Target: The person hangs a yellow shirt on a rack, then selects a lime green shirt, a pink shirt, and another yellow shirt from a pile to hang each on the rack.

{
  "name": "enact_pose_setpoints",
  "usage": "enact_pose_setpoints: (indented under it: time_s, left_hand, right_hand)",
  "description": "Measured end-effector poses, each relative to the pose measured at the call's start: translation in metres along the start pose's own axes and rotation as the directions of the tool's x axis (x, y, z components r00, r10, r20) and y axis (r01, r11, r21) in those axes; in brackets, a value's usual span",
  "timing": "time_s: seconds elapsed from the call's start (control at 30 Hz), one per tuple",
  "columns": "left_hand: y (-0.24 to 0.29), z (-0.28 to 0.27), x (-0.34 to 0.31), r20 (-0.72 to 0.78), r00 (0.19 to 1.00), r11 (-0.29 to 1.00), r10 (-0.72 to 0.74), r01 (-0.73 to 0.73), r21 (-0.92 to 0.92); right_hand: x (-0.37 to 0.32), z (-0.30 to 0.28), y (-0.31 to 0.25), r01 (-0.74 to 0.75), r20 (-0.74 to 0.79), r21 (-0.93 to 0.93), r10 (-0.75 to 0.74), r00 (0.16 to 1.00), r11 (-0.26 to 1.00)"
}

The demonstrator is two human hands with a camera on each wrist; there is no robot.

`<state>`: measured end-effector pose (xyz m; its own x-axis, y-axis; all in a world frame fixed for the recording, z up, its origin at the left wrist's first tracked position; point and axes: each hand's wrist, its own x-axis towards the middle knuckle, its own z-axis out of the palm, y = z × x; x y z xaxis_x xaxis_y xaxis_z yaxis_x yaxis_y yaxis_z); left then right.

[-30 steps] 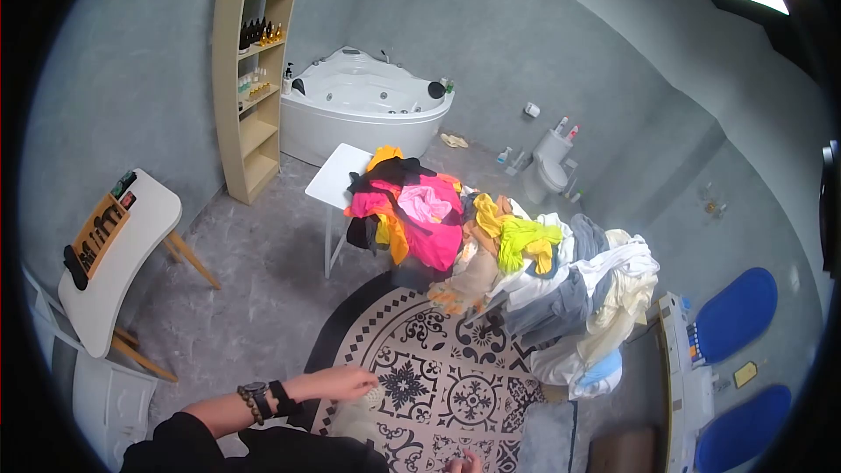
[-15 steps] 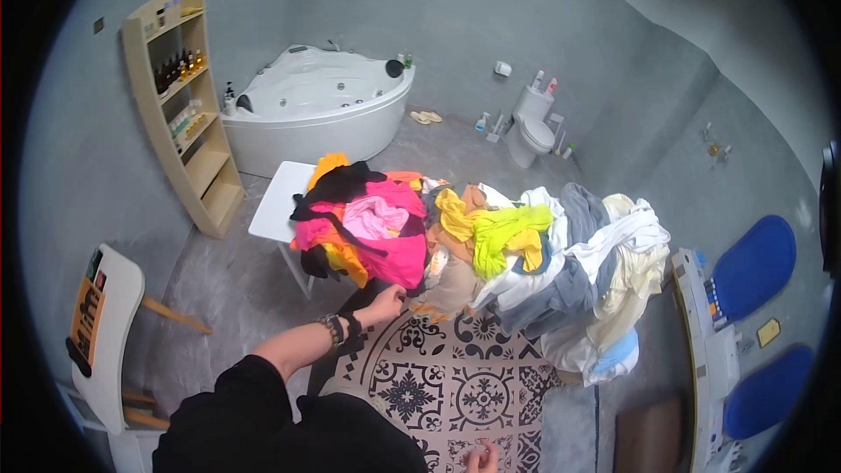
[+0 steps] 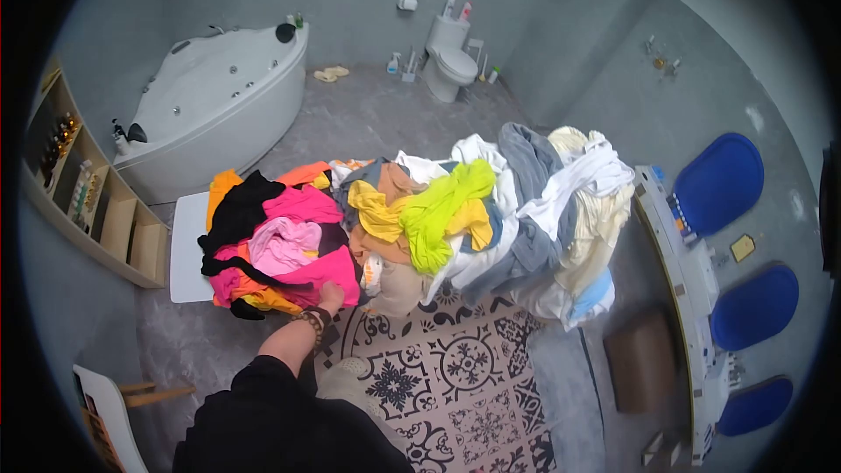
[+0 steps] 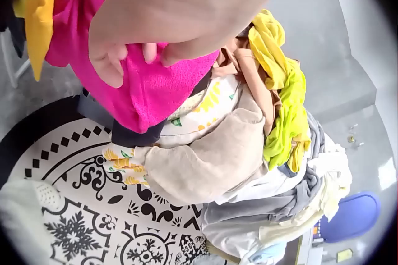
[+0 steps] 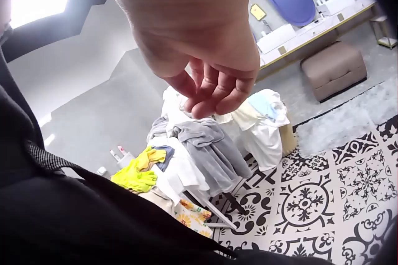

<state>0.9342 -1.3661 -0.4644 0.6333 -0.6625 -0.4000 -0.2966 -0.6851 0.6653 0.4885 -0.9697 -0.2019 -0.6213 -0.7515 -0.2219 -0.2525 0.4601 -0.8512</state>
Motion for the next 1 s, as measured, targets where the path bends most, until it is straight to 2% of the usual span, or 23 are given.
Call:
enact_pose_setpoints:
  time_s: [0.03, 0.17, 0.23, 0.27, 0.3, 0.4, 0.43, 0.5, 0.53, 0.57, 0.6, 0.63, 0.7, 0.73, 0.77, 0.83, 0.87, 0.9, 0.93, 0.97, 1.0]
  left_hand:
    - [-0.001, 0.003, 0.002, -0.059, 0.997, 0.999, 0.046, -0.047, -0.011]
    - [0.005, -0.007, 0.002, -0.089, 0.996, 0.997, 0.031, -0.037, -0.066]
    - [-0.007, -0.003, 0.004, -0.284, 0.959, 0.998, 0.018, -0.034, -0.055]
    - [-0.005, -0.005, 0.002, -0.202, 0.968, 0.986, -0.146, 0.126, -0.111]
    - [-0.001, -0.008, 0.004, -0.213, 0.966, 0.986, -0.146, 0.125, -0.112]
    - [-0.027, -0.003, 0.033, -0.033, 0.994, 0.994, -0.105, 0.104, -0.042]
    - [-0.042, 0.008, 0.045, -0.08, 0.997, 1.0, -0.021, 0.021, -0.004]
    - [0.01, -0.032, 0.01, 0.175, 0.963, 0.941, -0.207, 0.244, -0.234]
    - [0.013, -0.038, 0.01, 0.17, 0.963, 0.941, -0.208, 0.245, -0.235]
    - [0.018, -0.042, 0.009, 0.262, 0.96, 0.904, -0.101, 0.198, -0.378]
    - [0.022, -0.045, 0.008, 0.337, 0.941, 0.843, 0.02, 0.165, -0.512]
    - [0.038, -0.056, -0.002, 0.34, 0.94, 0.846, 0.019, 0.166, -0.507]
    - [0.098, -0.097, -0.031, 0.292, 0.941, 0.691, 0.17, 0.097, -0.716]
    - [0.117, -0.112, -0.034, 0.296, 0.916, 0.644, 0.271, 0.056, -0.763]
    - [0.134, -0.125, -0.035, 0.291, 0.883, 0.59, 0.369, 0.02, -0.807]
    - [0.184, -0.155, -0.05, 0.282, 0.842, 0.517, 0.461, 0.004, -0.856]
    - [0.206, -0.168, -0.057, 0.263, 0.797, 0.487, 0.544, -0.045, -0.872]
    - [0.227, -0.18, -0.064, 0.243, 0.745, 0.454, 0.621, -0.09, -0.887]
    - [0.247, -0.194, -0.077, 0.239, 0.747, 0.452, 0.62, -0.091, -0.888]
    - [0.267, -0.209, -0.093, 0.228, 0.675, 0.413, 0.702, -0.124, -0.902]
    - [0.283, -0.221, -0.108, 0.214, 0.596, 0.37, 0.774, -0.151, -0.917]
  right_hand:
    - [0.0, 0.007, -0.011, 0.067, 0.018, -0.076, -0.065, 0.998, 0.995]
    - [0.005, 0.041, -0.019, 0.122, 0.023, -0.081, -0.121, 0.992, 0.989]
    - [0.011, 0.052, -0.02, 0.145, 0.044, -0.075, -0.142, 0.989, 0.987]
    - [0.014, 0.058, -0.022, 0.185, 0.064, -0.122, -0.179, 0.982, 0.975]
    - [0.016, 0.063, -0.022, 0.224, 0.088, -0.168, -0.212, 0.973, 0.96]
    - [0.01, 0.077, -0.051, 0.15, 0.105, -0.144, -0.136, 0.985, 0.978]
    - [0.007, 0.077, -0.055, 0.111, 0.091, -0.12, -0.1, 0.991, 0.987]
    - [0.007, 0.077, -0.047, 0.124, 0.104, -0.121, -0.112, 0.988, 0.985]
    - [0.006, 0.076, -0.052, 0.065, 0.119, -0.059, -0.058, 0.991, 0.996]
    - [0.007, 0.075, -0.055, 0.004, 0.134, 0.004, -0.005, 0.991, 1.0]
    - [0.011, 0.071, -0.039, 0.016, 0.129, -0.022, -0.013, 0.991, 1.0]
    - [0.01, 0.067, -0.04, 0.011, 0.127, -0.023, -0.008, 0.992, 1.0]
    - [0.01, 0.067, -0.054, 0.044, 0.12, 0.001, -0.044, 0.992, 0.999]
    - [0.007, 0.065, -0.073, -0.015, 0.128, -0.087, 0.026, 0.991, 0.996]
    - [0.01, 0.065, -0.069, -0.016, 0.134, -0.085, 0.027, 0.991, 0.996]
    - [0.019, 0.066, -0.057, 0.033, 0.152, -0.152, -0.01, 0.988, 0.988]
    - [0.018, 0.072, -0.07, 0.127, 0.116, -0.249, -0.101, 0.988, 0.96]
    - [0.02, 0.076, -0.071, 0.129, 0.119, -0.247, -0.102, 0.988, 0.96]
    - [0.025, 0.082, -0.068, 0.157, 0.136, -0.186, -0.133, 0.982, 0.97]
    - [0.029, 0.085, -0.07, 0.187, 0.153, -0.125, -0.167, 0.974, 0.974]
    - [0.03, 0.09, -0.088, 0.093, 0.206, -0.147, -0.062, 0.976, 0.985]
